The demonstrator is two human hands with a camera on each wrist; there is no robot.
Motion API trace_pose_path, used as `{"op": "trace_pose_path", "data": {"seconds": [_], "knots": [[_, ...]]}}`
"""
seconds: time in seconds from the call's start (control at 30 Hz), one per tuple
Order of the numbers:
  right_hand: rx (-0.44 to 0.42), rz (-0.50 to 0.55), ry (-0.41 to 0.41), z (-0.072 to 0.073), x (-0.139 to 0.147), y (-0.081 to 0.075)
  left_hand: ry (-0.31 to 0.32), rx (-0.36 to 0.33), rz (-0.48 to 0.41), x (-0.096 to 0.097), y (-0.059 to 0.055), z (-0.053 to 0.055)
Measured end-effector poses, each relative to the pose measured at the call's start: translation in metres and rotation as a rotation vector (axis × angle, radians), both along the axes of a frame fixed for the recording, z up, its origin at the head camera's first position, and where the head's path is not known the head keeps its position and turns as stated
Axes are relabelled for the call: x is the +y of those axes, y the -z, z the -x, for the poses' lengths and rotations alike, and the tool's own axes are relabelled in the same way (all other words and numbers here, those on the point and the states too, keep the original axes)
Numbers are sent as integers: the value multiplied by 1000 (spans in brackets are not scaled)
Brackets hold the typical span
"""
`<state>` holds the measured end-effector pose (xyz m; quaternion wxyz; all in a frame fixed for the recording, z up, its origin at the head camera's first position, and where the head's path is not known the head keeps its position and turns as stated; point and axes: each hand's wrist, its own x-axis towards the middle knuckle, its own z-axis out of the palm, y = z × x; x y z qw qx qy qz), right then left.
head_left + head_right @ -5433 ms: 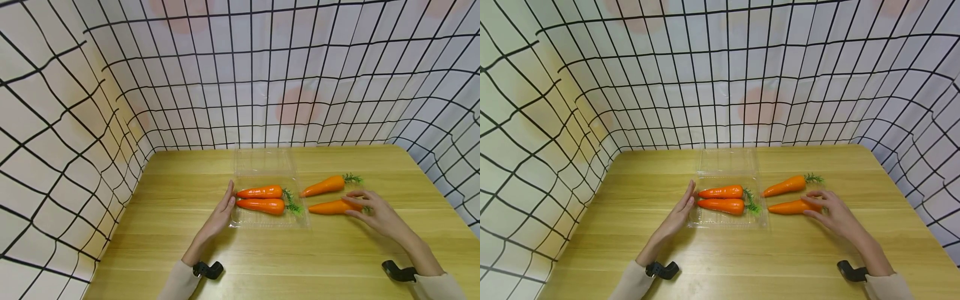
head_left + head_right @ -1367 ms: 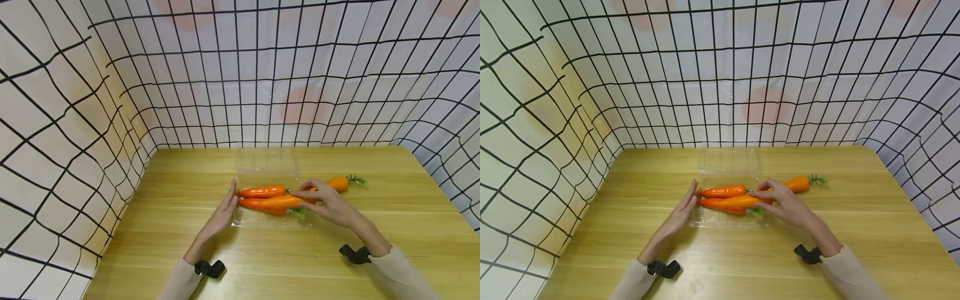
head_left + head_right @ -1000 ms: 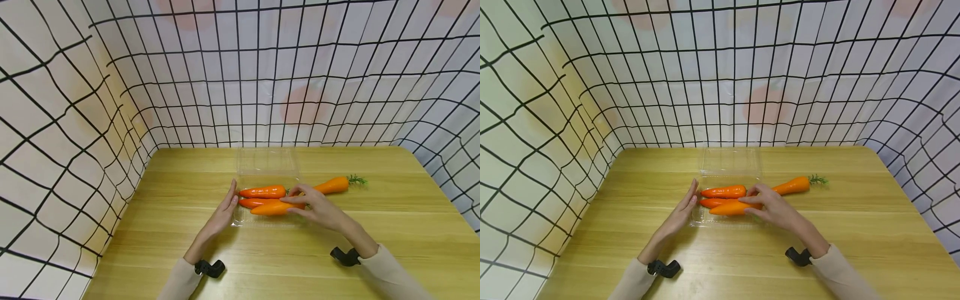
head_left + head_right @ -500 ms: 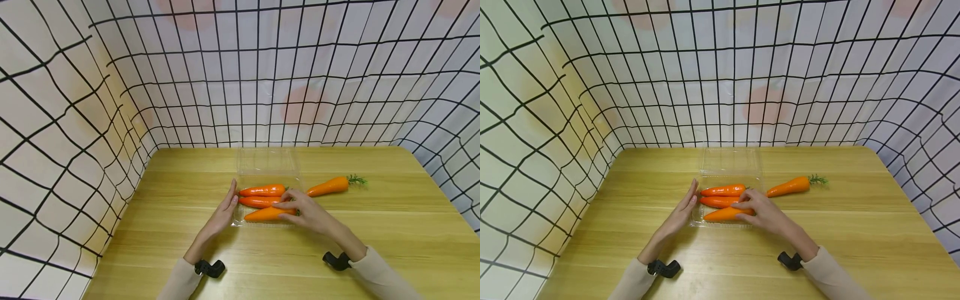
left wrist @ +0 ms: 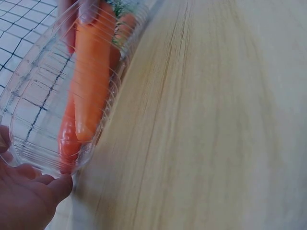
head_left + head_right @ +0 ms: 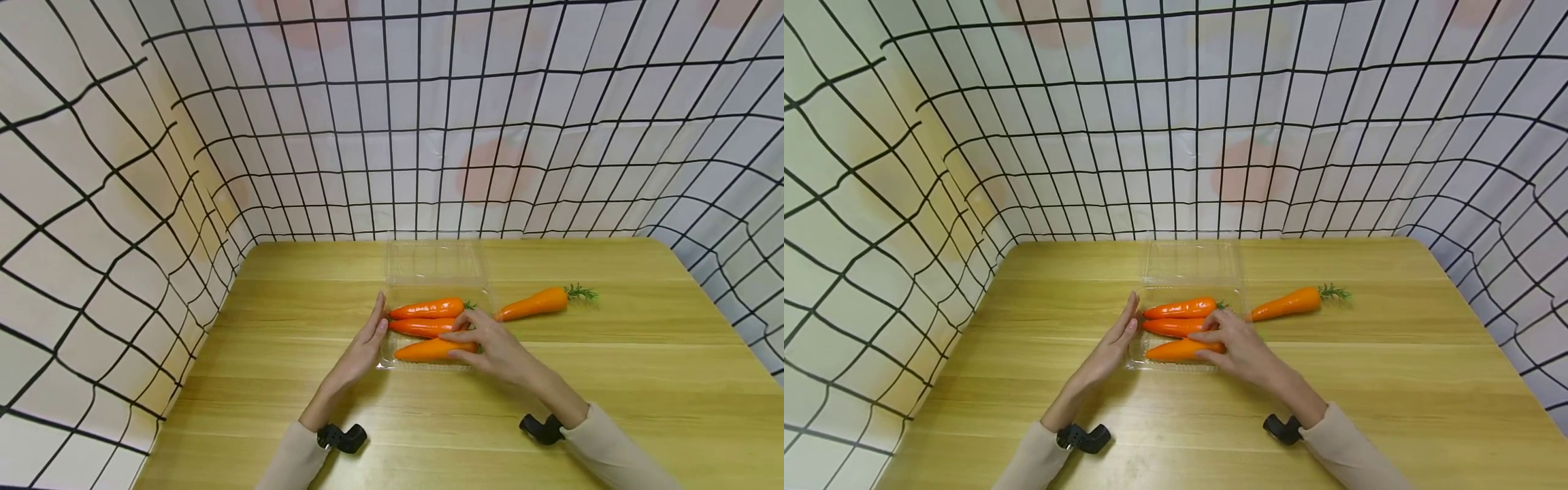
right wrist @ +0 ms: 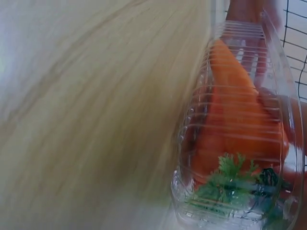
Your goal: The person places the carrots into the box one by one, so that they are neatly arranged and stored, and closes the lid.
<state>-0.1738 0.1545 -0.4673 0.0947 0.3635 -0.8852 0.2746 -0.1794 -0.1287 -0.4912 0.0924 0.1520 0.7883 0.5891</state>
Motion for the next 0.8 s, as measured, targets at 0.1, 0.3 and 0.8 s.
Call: {"op": "trace_pose_path", "data": {"seconds": [0.1, 0.3, 0.8], "knots": [[-21, -7, 1, 0, -3, 0, 1, -2, 0, 0, 0, -1], [-46, -14, 1, 0, -8, 1, -8, -6, 10, 0, 0, 0], [-91, 26, 29, -2, -17, 2, -12, -4, 14, 1, 1, 0]]}}
